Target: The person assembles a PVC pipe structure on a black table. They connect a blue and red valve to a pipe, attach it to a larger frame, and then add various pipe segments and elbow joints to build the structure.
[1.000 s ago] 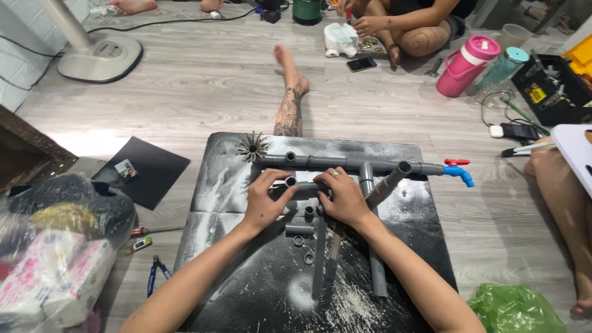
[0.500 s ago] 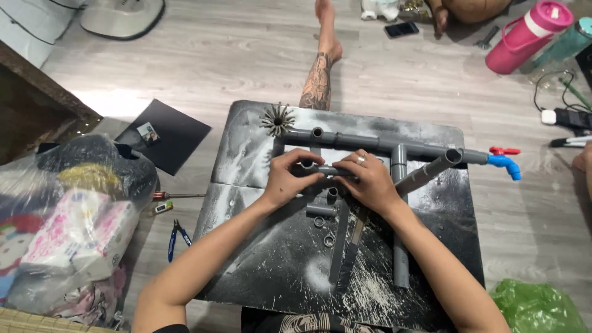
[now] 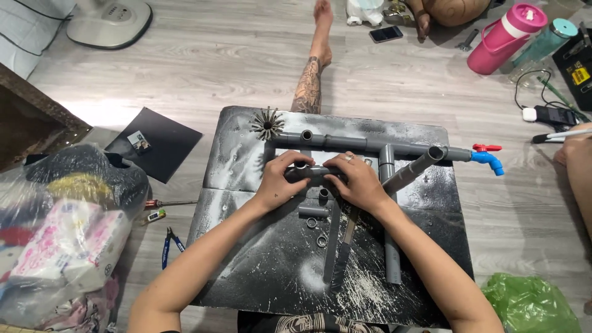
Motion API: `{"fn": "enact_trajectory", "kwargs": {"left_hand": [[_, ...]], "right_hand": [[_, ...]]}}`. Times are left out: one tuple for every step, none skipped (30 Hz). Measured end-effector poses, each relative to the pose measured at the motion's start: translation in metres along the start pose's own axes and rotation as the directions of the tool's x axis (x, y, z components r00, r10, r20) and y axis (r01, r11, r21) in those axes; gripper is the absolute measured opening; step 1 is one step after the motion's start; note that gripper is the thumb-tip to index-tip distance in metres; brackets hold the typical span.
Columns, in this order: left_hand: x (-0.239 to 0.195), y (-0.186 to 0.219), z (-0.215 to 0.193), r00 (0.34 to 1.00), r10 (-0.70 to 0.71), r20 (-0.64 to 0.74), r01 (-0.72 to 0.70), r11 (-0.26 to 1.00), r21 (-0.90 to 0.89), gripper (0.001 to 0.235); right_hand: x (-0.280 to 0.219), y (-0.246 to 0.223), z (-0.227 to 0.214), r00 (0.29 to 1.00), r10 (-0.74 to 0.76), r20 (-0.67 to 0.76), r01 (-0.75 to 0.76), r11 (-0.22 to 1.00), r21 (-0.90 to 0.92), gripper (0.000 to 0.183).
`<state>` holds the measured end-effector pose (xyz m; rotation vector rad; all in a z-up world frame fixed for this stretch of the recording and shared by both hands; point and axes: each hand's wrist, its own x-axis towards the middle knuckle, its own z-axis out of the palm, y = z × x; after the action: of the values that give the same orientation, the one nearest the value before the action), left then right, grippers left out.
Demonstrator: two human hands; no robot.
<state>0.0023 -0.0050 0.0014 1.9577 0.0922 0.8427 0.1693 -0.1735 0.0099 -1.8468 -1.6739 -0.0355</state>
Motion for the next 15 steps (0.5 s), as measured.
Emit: {"fn": "enact_trajectory", "kwargs": {"left_hand": [[-0.001,-0.001,0.001,1.0,0.01,0.003,-0.01,1.0,0.013,0.043],[-0.002,-0.002,0.002,1.0,0.02,0.005,-0.02,0.999,0.025,0.044],[-0.003,-0.003,0.003,1.0,0.018,0.001,-0.018,0.999,0.027,0.044],[-0.004,-0.004,0.004,1.0,0.023,-0.007,-0.023,0.999,0.034,0.044],[-0.003,-0.005,0.004,0.999,0.032,-0.015,-0.031,0.999,0.042,0.045],[-0.003,-0.008,0.004,0.999,0.033,-0.019,-0.033,0.998,0.045,0.045],[-0.004,-0.011,0.006,0.992,-0.029,-0.123,0.039,0.996,0.081,0.039],[-0.004,-0.014,0.007,0.97,-0.087,-0.228,0.114,0.987,0.109,0.034],[-0.004,-0.004,0.001,0.967,-0.087,-0.238,0.116,0.987,0.109,0.034],[-0.003,0.006,-0.004,0.968,-0.073,-0.239,0.109,0.984,0.139,0.031],[-0.001,0.016,-0.009,0.971,-0.059,-0.232,0.1,0.981,0.168,0.028],[-0.002,0.009,-0.011,0.971,-0.058,-0.234,0.099,0.981,0.168,0.028],[-0.001,0.003,-0.011,0.979,0.031,-0.201,0.025,0.963,0.27,0.026],[-0.001,-0.004,-0.011,0.98,0.116,-0.16,-0.051,0.929,0.367,0.023],[0.0,-0.01,-0.012,0.98,0.117,-0.161,-0.052,0.93,0.363,0.023]], "right_hand": [[0.0,0.001,0.001,1.0,0.009,-0.003,-0.009,1.0,0.004,0.02],[-0.001,0.002,0.002,1.0,0.019,-0.006,-0.019,1.0,0.007,0.019],[-0.001,0.0,0.001,1.0,0.015,-0.003,-0.015,1.0,0.009,0.019],[-0.001,-0.001,0.0,1.0,0.031,-0.002,-0.031,1.0,-0.001,0.02],[0.001,-0.003,-0.001,0.999,0.047,-0.004,-0.047,0.999,-0.012,0.021],[0.0,-0.004,-0.001,0.999,0.041,-0.003,-0.041,0.999,-0.011,0.021],[0.001,-0.005,-0.001,0.994,0.106,0.001,-0.106,0.993,-0.06,0.021],[0.002,-0.006,-0.001,0.985,0.171,0.002,-0.17,0.979,-0.109,0.021],[0.002,-0.007,-0.002,0.987,0.163,0.007,-0.161,0.981,-0.11,0.021],[0.003,-0.006,-0.003,0.984,0.177,0.011,-0.175,0.98,-0.098,0.019],[0.002,-0.006,-0.003,0.98,0.198,0.011,-0.196,0.977,-0.085,0.018],[0.002,-0.007,-0.002,0.98,0.197,0.011,-0.195,0.977,-0.086,0.018],[0.002,-0.006,-0.001,0.983,0.184,0.009,-0.182,0.978,-0.104,0.018],[0.001,-0.006,0.0,0.985,0.172,0.008,-0.17,0.978,-0.123,0.018],[0.001,-0.006,-0.001,0.985,0.174,0.009,-0.171,0.977,-0.127,0.018]]}}
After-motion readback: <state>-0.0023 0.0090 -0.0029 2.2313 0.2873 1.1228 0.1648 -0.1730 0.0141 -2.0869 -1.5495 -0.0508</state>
